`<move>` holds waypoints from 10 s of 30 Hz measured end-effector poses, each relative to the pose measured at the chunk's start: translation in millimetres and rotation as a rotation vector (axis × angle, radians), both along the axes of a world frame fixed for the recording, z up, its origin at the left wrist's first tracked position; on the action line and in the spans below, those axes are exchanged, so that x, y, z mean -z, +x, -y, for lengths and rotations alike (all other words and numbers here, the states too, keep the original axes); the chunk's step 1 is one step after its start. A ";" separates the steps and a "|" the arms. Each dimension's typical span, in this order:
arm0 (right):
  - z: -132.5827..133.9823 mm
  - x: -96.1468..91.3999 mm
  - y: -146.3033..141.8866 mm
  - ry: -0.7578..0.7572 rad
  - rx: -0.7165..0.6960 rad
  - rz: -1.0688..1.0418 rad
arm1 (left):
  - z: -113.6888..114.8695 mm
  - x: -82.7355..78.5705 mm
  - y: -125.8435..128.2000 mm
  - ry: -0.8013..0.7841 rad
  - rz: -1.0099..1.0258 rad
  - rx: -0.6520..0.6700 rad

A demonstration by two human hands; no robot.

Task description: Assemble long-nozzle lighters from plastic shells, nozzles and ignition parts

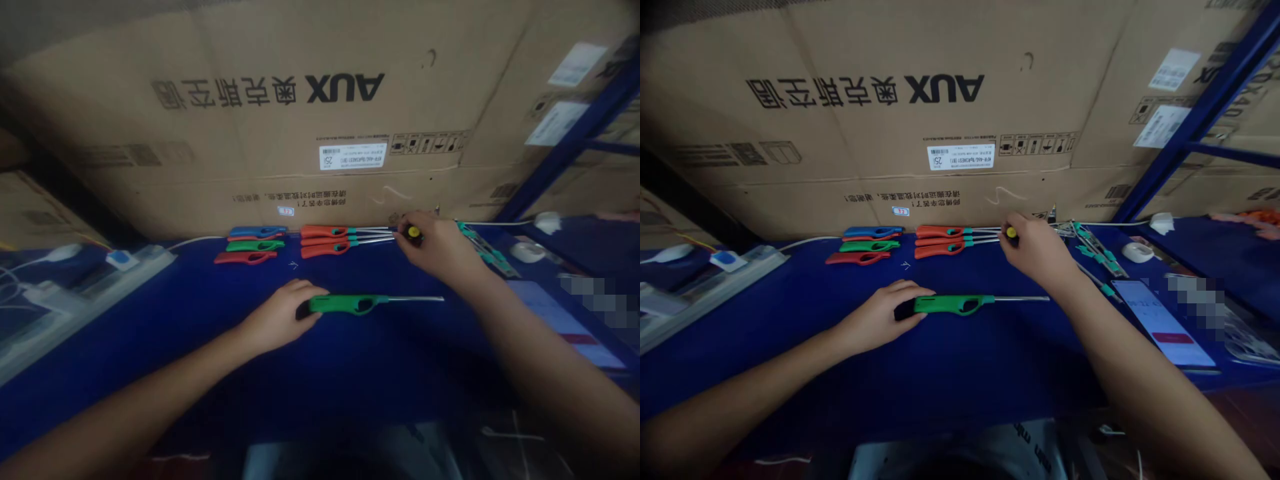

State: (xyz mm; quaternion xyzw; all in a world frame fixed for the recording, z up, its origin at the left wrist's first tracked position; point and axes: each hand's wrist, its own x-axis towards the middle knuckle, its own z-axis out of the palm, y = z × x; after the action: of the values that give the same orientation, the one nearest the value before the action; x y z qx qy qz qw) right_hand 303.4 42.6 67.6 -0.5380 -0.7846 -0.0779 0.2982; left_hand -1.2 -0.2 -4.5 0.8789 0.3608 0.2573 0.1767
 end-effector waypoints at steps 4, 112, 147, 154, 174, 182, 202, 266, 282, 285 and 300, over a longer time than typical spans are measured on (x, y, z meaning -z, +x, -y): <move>-10.6 12.4 12.7 -0.431 0.179 0.400 | -21.2 0.9 -1.9 0.052 -0.038 -0.036; -120.7 64.3 11.1 -0.192 -0.229 0.449 | -87.3 10.6 -17.6 0.296 -0.093 -0.103; -127.7 71.0 10.7 0.030 -0.120 0.282 | -88.7 10.2 -16.0 0.180 -0.303 -0.037; -128.3 71.6 11.4 0.036 -0.196 0.235 | -88.7 11.2 -16.1 0.175 -0.279 -0.038; -67.5 25.3 26.3 -0.403 -0.208 0.400 | -68.5 14.7 15.5 0.364 -0.372 -0.054; -16.0 26.9 36.7 -0.696 -0.415 0.161 | -70.1 12.3 16.6 0.375 -0.261 -0.068; -36.4 46.3 75.3 -0.319 -0.066 0.170 | -67.4 6.0 21.7 0.346 -0.369 -0.150; 3.0 40.1 -98.3 -0.394 -0.474 -0.998 | 10.0 19.5 -1.1 -0.142 0.168 -0.026; 22.0 42.9 -56.2 -0.764 -0.250 -1.628 | 28.8 11.8 33.0 0.007 0.097 -0.135; 22.8 45.5 -57.2 -0.825 -0.246 -1.637 | 29.2 12.7 29.2 0.038 0.261 -0.021; 26.1 42.8 -57.2 -0.802 -0.212 -1.626 | 29.0 5.6 31.1 0.050 0.406 0.059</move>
State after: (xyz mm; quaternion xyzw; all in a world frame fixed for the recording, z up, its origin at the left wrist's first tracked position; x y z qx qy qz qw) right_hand 246.1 16.4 24.8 -0.4154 -0.3464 0.6315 0.5556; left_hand 30.0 -29.2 -10.1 0.8233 0.2852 0.4328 0.2315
